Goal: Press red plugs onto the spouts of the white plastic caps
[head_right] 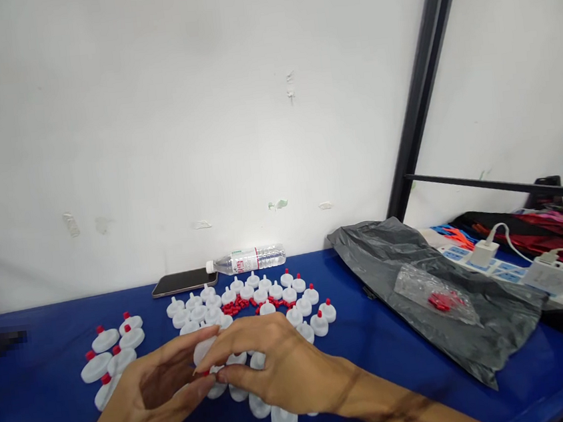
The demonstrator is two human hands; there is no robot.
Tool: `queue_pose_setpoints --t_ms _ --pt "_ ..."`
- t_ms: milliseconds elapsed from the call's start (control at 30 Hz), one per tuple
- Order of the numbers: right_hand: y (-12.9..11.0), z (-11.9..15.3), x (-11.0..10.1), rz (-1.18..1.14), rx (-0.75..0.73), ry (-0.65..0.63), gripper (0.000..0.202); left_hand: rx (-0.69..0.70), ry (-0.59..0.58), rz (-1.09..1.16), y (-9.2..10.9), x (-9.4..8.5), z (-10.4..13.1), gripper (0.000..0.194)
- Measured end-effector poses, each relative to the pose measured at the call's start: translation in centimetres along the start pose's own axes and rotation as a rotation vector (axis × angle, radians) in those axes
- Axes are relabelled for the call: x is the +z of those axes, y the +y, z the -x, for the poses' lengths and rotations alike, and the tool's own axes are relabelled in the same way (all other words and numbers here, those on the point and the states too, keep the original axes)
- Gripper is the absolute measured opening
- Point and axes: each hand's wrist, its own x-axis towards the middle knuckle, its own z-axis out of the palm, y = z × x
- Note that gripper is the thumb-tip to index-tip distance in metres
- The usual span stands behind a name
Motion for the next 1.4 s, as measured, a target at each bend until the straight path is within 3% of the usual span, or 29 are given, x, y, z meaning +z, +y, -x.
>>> queue_pose_setpoints --t_ms 167,267,467,567,667,800,833,933,1033,1167,1300,1400 --pt "0.4 0.3 0.4 0.277 -0.201 -0.009 0.016 0.065 -0.018 0.012 -0.5 0.3 -0.1 0.049" --pt "0.3 0.4 0.4 0.440 -0.291 -0.006 0.015 0.034 -0.065 0.018 0.1 0.3 -0.2 0.046" --pt "0.5 0.8 0.2 0.548 -0.313 -0.071 0.015 0.008 -0.102 -0.119 1.5 0.8 0.3 0.042" --pt "0.9 0.5 -1.2 0.566 -0.310 -0.044 0.012 0.024 -0.090 -0.213 2.0 0.5 0.6 0.052" --pt "1.7 -0.3 -4.8 0.598 -0.145 0.103 0.010 0.103 -0.021 -0.435 2.2 -0.3 0.6 0.047" --pt "3.2 -0.9 -10.9 0.886 0.384 0.234 0.019 0.272 0.059 -0.766 1.9 -1.2 0.2 0.030" --pt "3.7 -0.8 -12.1 0.961 0.531 0.226 0.020 0.331 0.055 -0.834 1.8 -1.3 0.1 0.026" --pt "5.3 0.0 -14.2 1.001 0.696 0.157 0.014 0.507 0.008 -0.987 1.5 -1.5 0.0 0.021" --pt "6.8 1.1 -14.5 0.964 0.755 0.049 0.008 0.617 -0.044 -1.019 1.5 -1.4 0.0 0.025" --pt "7.6 1.7 -14.0 0.922 0.767 -0.052 0.013 0.642 -0.076 -0.985 1.7 -1.0 0.2 0.025" --pt "6.2 0.8 -13.7 0.916 0.686 -0.031 0.030 0.610 -0.069 -0.976 1.6 -0.7 0.3 0.022" --pt "4.6 -0.1 -12.7 0.868 0.581 -0.050 0.028 0.608 -0.075 -1.006 1.3 -0.7 0.2 0.022"
